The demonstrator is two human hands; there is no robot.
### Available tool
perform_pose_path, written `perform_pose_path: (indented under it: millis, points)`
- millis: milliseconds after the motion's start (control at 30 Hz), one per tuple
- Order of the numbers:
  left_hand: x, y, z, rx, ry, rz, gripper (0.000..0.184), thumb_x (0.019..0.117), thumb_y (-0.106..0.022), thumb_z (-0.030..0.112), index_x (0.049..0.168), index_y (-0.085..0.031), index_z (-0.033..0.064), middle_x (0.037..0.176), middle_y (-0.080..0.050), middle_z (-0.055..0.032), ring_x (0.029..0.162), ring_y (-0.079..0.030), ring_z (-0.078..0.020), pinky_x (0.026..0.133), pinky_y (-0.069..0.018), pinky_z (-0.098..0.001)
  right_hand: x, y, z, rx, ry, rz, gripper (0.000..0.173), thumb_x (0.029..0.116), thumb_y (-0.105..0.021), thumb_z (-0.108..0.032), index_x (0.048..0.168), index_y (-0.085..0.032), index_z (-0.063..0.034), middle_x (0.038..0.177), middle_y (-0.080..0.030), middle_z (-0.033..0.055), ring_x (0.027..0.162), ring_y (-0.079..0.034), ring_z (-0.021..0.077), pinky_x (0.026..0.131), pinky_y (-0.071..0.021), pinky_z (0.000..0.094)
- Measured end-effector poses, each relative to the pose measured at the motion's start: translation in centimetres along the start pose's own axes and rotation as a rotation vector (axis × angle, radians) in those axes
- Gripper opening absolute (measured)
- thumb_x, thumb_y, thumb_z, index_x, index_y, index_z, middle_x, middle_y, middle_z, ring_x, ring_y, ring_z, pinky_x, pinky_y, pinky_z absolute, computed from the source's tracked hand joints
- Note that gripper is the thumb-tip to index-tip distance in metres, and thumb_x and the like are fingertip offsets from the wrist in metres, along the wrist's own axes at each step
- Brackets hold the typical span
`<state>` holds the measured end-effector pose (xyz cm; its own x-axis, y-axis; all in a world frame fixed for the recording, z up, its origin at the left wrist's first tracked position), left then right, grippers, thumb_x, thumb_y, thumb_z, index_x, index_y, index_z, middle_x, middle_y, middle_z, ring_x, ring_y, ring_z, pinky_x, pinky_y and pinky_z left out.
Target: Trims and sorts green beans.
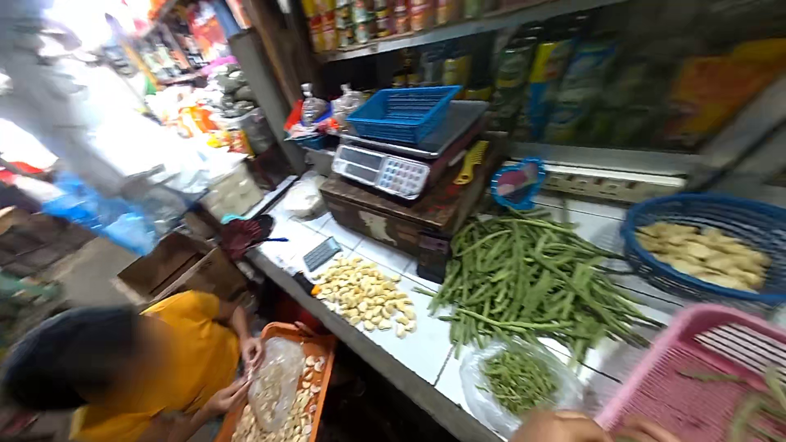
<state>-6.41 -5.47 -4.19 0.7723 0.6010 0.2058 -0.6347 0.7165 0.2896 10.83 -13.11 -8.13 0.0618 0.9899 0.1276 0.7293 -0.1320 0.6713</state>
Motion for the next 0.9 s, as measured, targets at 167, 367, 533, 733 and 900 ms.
perform_pose_path:
  millis: [167,367,533,733,900]
  points:
    - [-1.7,2.5,1.5,-0.122,-0.514,0.346,0.035,0.108,-0.05,0.027,0.084,-0.06,0.0034,0.079,-0.058,-0.0023,0.078,-0.058,-0.0015,0.077,-0.0489,-0.0137,-1.5,0.4,1.5,-0.145,-0.191,0.155,0.013,0.0886,-0.064,0.004,0.094,-0.07,0.014,0.097,-0.07,0.0319,0.089,-0.07,0.0498,0.082,-0.0546,0.064]
    - [-0.6,2.1,-4.6,0.316,0.362,0.061,0.047,0.0959,-0.069,0.019,0.131,-0.061,-0.0112,0.12,-0.065,-0.0293,0.091,-0.069,-0.0338,0.083,-0.0563,-0.0471,-1.5,0.5,-0.8,-0.047,-0.366,0.025,0.018,0.0947,-0.062,-0.001,0.102,-0.071,0.0129,0.107,-0.069,0.0307,0.103,-0.068,0.0455,0.095,-0.0524,0.0565]
    - [-1.0,-2.0,-4.0,0.28,-0.198,0.045,0.026,0.0923,-0.058,0.007,0.103,-0.071,-0.0122,0.099,-0.071,-0.0256,0.087,-0.071,-0.0279,0.081,-0.0576,-0.0346,-1.4,-0.9,-4.6,0.141,-0.155,-0.131,0.017,0.0914,-0.063,0.002,0.101,-0.07,0.0143,0.108,-0.07,0.0315,0.106,-0.068,0.0457,0.095,-0.0514,0.0569]
    - [4.4,1.2,-2.4,0.56,-0.705,0.255,0.021,0.099,-0.051,0.015,0.095,-0.068,0.0044,0.079,-0.066,-0.0095,0.076,-0.064,-0.0195,0.078,-0.0529,-0.0289,0.5,2.0,-2.3,0.168,-0.337,0.063,0.027,0.0975,-0.063,-0.007,0.115,-0.067,0.0135,0.116,-0.066,0.0318,0.108,-0.066,0.0431,0.098,-0.0509,0.0528]
    - [9.8,5.3,-0.8,0.788,-0.231,0.32,0.041,0.0947,-0.063,0.013,0.124,-0.064,-0.015,0.112,-0.064,-0.0374,0.102,-0.062,-0.0557,0.089,-0.0487,-0.0634,3.2,6.5,7.8,0.051,-0.779,0.392,0.039,0.1045,-0.055,-0.013,0.134,-0.055,0.0117,0.143,-0.049,0.0333,0.132,-0.051,0.0444,0.112,-0.0402,0.0508]
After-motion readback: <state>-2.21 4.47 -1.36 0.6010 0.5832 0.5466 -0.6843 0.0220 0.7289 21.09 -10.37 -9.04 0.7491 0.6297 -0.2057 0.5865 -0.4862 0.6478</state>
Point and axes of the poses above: each hand's wrist, its own x-axis towards the middle knuckle, its own y-axis out of the back of the hand, z = x × y, the point moved 1 cm from there along x, towards the middle knuckle
